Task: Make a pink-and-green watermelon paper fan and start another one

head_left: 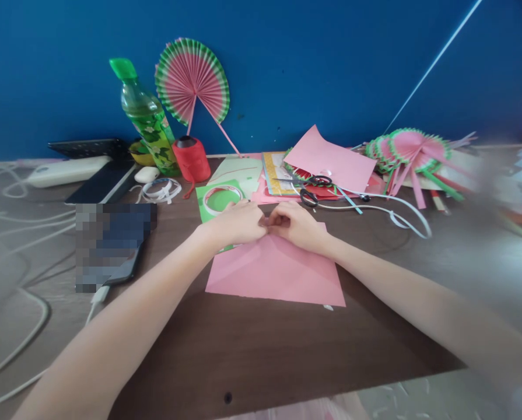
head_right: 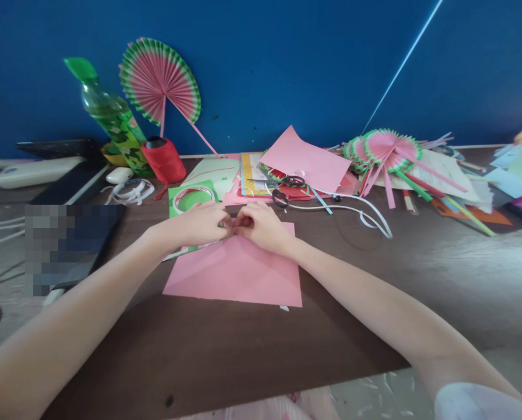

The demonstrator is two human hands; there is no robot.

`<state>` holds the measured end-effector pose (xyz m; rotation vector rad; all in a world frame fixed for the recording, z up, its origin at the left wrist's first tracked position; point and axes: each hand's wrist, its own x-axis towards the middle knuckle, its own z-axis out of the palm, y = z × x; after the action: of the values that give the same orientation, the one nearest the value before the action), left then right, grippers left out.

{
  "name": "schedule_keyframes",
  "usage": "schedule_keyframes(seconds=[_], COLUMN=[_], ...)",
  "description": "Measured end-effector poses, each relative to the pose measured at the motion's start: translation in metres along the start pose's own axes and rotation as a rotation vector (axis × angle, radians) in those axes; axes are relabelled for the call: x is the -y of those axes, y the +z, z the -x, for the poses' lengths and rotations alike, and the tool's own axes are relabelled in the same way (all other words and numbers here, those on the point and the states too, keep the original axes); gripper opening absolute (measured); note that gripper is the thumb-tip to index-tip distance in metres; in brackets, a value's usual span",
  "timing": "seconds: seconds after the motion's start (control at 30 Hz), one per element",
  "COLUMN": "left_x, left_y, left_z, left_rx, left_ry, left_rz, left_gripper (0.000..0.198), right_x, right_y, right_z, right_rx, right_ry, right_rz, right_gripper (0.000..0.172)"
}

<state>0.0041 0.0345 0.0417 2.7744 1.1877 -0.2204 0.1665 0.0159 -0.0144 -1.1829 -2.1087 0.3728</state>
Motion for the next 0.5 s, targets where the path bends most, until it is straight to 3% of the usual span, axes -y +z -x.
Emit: schedule_keyframes(seconds=[0.23,0.4,0.5], left_x=[0.000,0.008,0.013], left_y=[-0.004,-0.001,0.004], left_z=[0.002,-0.003,-0.006], left_rx=[0.032,0.042,0.031], left_ry=[-0.025,0.034,0.105], left_rz=[0.072,0.130,0.025], left_gripper=[0.031,0.041,0.036], right_x=[-0.001,-0.001,0.000], right_y=[0.000,-0.001,-0.003], right_z=[0.000,0.000,0.000], right_rx=[0.004,-0.007,0.007], right_ry=[-0.014,-0.019,0.001], right_rz=[-0.005,-0.019,-0.039], right_gripper=[0.012,0.011,0.010])
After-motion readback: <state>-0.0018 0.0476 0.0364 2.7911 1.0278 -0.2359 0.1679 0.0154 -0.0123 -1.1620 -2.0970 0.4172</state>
